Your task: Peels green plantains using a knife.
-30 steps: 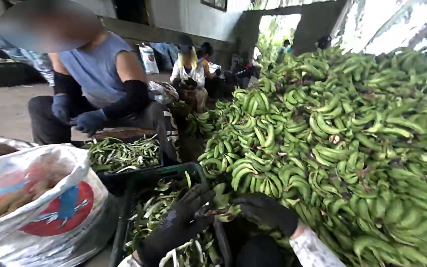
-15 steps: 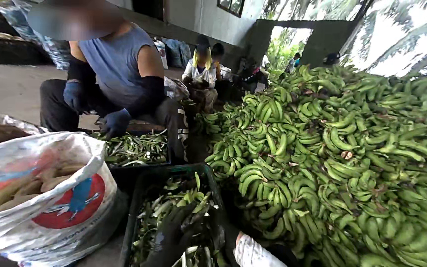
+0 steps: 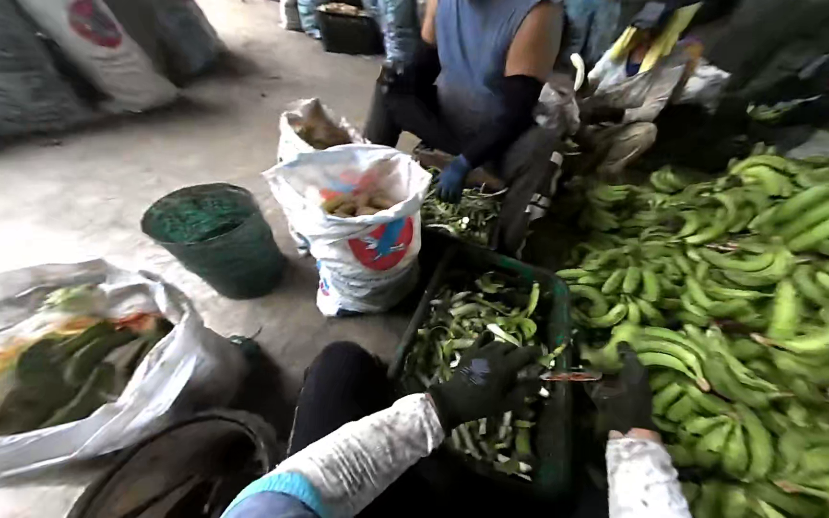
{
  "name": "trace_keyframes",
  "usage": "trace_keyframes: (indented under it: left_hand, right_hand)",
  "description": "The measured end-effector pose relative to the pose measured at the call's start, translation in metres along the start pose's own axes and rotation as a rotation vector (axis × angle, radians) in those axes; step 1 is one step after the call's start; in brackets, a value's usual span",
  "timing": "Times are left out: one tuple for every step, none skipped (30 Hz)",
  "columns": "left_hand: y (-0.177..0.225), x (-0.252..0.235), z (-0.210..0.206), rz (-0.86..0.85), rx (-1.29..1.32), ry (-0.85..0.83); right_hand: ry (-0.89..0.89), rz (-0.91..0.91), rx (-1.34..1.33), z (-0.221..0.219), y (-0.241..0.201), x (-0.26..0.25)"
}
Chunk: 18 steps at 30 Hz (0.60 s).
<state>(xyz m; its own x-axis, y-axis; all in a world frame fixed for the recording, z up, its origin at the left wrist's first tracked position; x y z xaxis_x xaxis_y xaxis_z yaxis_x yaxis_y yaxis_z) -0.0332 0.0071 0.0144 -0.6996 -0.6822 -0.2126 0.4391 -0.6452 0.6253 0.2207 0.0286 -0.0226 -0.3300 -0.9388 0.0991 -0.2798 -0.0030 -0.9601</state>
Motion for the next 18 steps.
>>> trace_keyframes:
  left_hand:
    - [0.002, 0.005, 0.001, 0.009, 0.031, -0.005]
    - [0.005, 0.008, 0.007, 0.018, 0.062, -0.004]
    - [0.007, 0.007, 0.015, 0.028, 0.084, 0.01]
    - [0.009, 0.003, 0.023, 0.049, 0.092, 0.034]
    - [0.007, -0.004, 0.029, 0.071, 0.07, 0.07]
    - [0.003, -0.011, 0.033, 0.103, 0.028, 0.1]
    - [-0.001, -0.017, 0.037, 0.13, -0.016, 0.124]
    - [-0.002, -0.022, 0.042, 0.154, -0.038, 0.133]
    - [0.0, -0.025, 0.046, 0.182, -0.027, 0.137]
    - [0.002, -0.026, 0.047, 0.224, 0.039, 0.134]
    - [0.004, -0.027, 0.045, 0.263, 0.141, 0.125]
    - [0.003, -0.026, 0.038, 0.302, 0.279, 0.104]
    - [0.001, -0.024, 0.029, 0.319, 0.417, 0.093]
    - [-0.003, -0.021, 0.018, 0.324, 0.522, 0.086]
    - [-0.006, -0.019, 0.007, 0.317, 0.6, 0.076]
    - [-0.007, -0.017, -0.004, 0.296, 0.669, 0.062]
    - [-0.006, -0.015, -0.014, 0.264, 0.727, 0.034]
    - [-0.005, -0.013, -0.023, 0.219, 0.785, 0.007]
  right_hand:
    - [0.083, 0.036, 0.08, 0.018, -0.004, -0.003]
    - [0.135, 0.063, 0.104, 0.03, -0.011, -0.005]
    - [0.15, 0.082, 0.08, 0.037, -0.018, -0.008]
    - [0.13, 0.092, 0.068, 0.04, -0.025, -0.01]
    - [0.101, 0.096, 0.071, 0.037, -0.031, -0.009]
    - [0.062, 0.099, 0.085, 0.026, -0.036, -0.005]
    - [0.032, 0.107, 0.128, 0.012, -0.04, 0.003]
    - [0.01, 0.112, 0.162, -0.001, -0.044, 0.012]
    - [-0.011, 0.124, 0.171, -0.01, -0.046, 0.018]
    - [-0.032, 0.144, 0.166, -0.017, -0.049, 0.023]
    - [-0.047, 0.168, 0.146, -0.021, -0.05, 0.026]
    - [-0.051, 0.189, 0.124, -0.023, -0.05, 0.027]
    - [-0.053, 0.205, 0.112, -0.025, -0.048, 0.027]
    - [-0.069, 0.214, 0.112, -0.026, -0.045, 0.025]
    - [-0.084, 0.234, 0.124, -0.028, -0.042, 0.024]
    - [-0.1, 0.259, 0.146, -0.03, -0.04, 0.024]
    - [-0.116, 0.279, 0.168, -0.033, -0.04, 0.025]
    - [-0.125, 0.29, 0.19, -0.037, -0.041, 0.027]
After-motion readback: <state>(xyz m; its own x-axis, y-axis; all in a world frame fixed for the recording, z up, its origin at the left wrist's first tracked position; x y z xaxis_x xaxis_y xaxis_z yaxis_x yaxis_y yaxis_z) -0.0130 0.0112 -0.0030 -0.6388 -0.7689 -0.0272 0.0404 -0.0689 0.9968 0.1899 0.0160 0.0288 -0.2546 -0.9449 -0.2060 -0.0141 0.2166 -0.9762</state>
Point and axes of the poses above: each hand's wrist, its own x-axis away from the middle knuckle, its own z-axis out of the back of the hand, y = z × x, the point moved 2 cm from there along -x, towards the middle knuckle, and after that the axes turned 14 degrees about -y, right-handed, at the moved point
